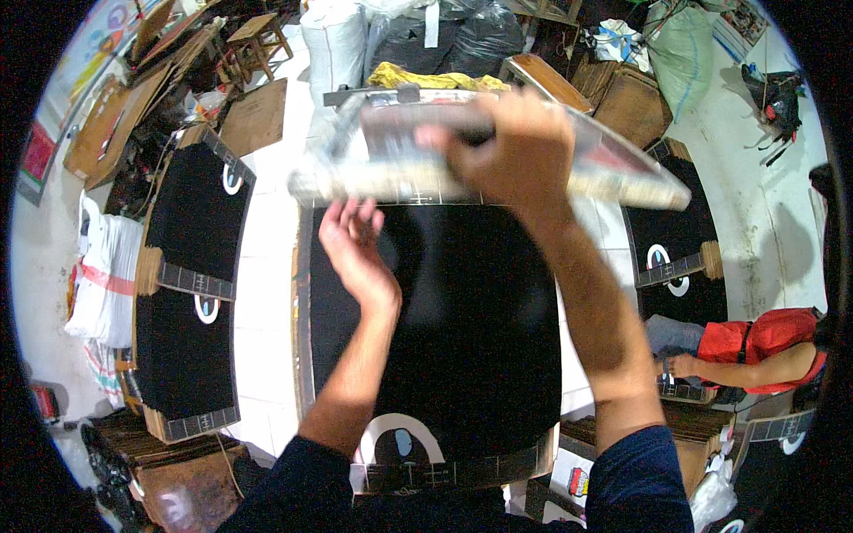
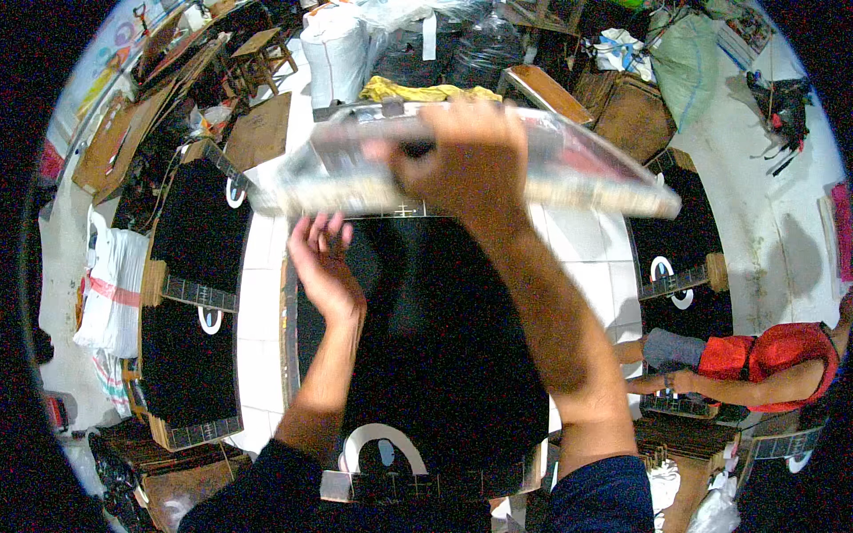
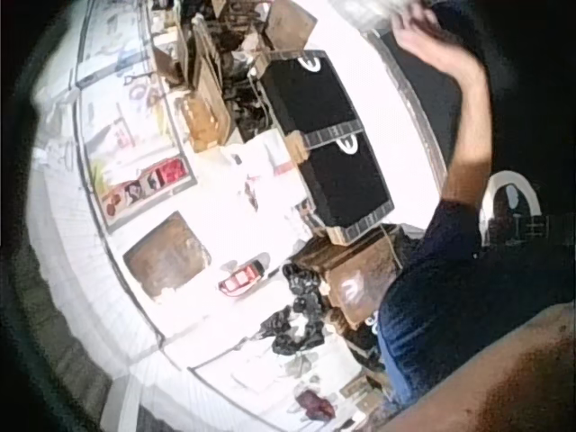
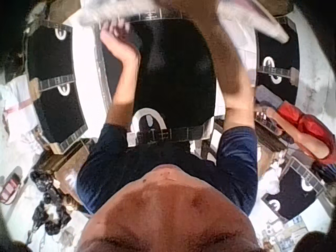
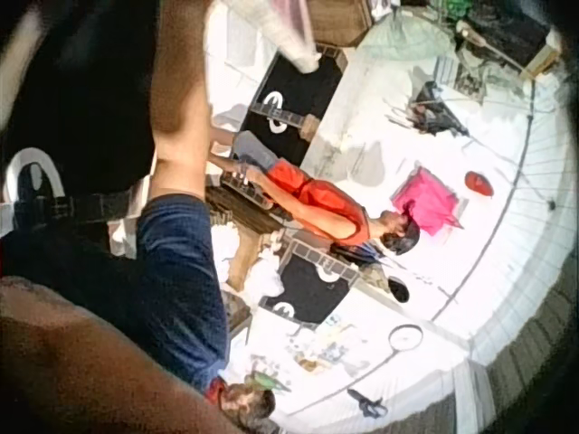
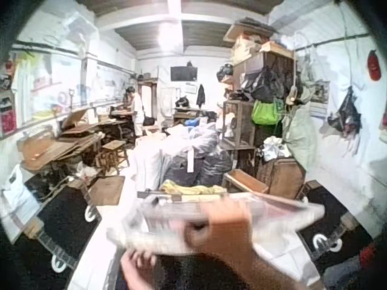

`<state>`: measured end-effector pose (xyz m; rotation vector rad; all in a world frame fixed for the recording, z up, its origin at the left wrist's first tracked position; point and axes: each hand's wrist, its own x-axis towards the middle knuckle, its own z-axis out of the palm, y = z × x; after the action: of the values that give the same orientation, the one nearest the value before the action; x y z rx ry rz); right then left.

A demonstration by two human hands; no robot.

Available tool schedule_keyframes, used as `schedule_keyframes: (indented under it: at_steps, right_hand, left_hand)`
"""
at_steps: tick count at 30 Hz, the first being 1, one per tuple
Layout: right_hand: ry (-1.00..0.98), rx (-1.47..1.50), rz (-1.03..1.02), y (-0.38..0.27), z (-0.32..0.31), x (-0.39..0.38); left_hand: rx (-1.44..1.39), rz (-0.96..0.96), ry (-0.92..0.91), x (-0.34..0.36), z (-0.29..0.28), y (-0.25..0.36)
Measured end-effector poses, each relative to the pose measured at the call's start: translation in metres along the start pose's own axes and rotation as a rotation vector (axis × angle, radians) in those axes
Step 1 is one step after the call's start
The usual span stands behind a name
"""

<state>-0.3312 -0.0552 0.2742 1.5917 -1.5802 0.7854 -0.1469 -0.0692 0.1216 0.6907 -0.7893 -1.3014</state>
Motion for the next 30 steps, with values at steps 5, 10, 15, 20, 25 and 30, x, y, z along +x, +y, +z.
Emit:
schedule_keyframes:
  at_steps: [5,10,15,20,25,30]
  right_hand:
    - [-0.533,0.063,0.231,-0.062,-0.001,-0.162]
    - [-0.688,0.124,0.258,-0.067,0.045,-0.222]
    - [-0.906,0.177,0.225,-0.044,0.066,-0.224]
    - [-0.689,0.158,0.155,-0.017,0.114,-0.199]
    - [-0.550,0.139,0.166,0.007,0.191,-0.172]
    - [-0.509,0.126,0.157,0.005,0.197,-0.182]
  left_hand:
    - [-0.222,-0.726,0.339,-0.043,-0.041,0.028]
    - [0.295,-0.797,0.260,-0.064,-0.140,-0.022]
    - [1.403,0.353,-0.386,-0.061,-0.187,-0.043]
    - [1.608,0.279,-0.517,-0.051,-0.183,-0.053]
    - [1.606,0.284,-0.503,-0.054,-0.183,-0.053]
    - [1.639,0.279,-0.537,-0.051,-0.179,-0.050]
